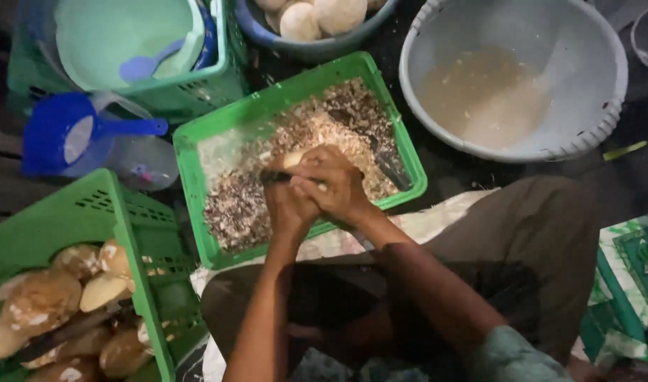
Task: Peeling root vegetables with a knife and sorting them into different plastic baskets.
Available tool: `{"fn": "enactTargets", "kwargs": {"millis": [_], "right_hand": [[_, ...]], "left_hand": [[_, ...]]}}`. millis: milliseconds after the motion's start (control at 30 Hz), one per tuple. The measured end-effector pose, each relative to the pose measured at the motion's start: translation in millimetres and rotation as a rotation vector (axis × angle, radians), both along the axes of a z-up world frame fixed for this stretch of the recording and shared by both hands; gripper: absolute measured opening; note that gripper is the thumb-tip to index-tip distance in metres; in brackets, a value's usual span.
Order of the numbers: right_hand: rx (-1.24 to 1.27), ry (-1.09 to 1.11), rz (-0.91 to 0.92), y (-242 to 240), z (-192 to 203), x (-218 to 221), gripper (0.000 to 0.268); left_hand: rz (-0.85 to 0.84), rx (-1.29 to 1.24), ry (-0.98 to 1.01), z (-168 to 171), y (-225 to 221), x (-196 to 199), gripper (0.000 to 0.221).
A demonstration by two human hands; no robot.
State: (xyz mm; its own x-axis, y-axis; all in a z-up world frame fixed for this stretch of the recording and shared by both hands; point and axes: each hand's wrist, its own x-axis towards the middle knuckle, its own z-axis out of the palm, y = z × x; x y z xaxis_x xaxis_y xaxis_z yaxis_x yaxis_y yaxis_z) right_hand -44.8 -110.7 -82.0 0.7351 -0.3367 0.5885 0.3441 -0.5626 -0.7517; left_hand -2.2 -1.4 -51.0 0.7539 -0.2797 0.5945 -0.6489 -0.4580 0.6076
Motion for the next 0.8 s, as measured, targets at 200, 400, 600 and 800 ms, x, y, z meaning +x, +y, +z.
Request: {"fn": "enactTargets", "kwargs": {"millis": [200,400,600,800], "right_hand": [[0.373,0.055,-0.157,3,-8,-13,0.016],[0.638,0.335,-0.218,-9,-45,-10,0.027],[0.527,0.16,-0.168,-19,-34,-4,0.015],[0.858,0.191,-0.221,-16,-33,-6,0.016]], "left_hand": [[-0.011,0.207,0.404,-8,5,9,0.107],[-0.035,0.152,0.418,7,3,6,0.101],[-0.061,0.117,0.365,7,6,9,0.101],[-0.481,0.29,0.098,10,54,58,0.098]]}}
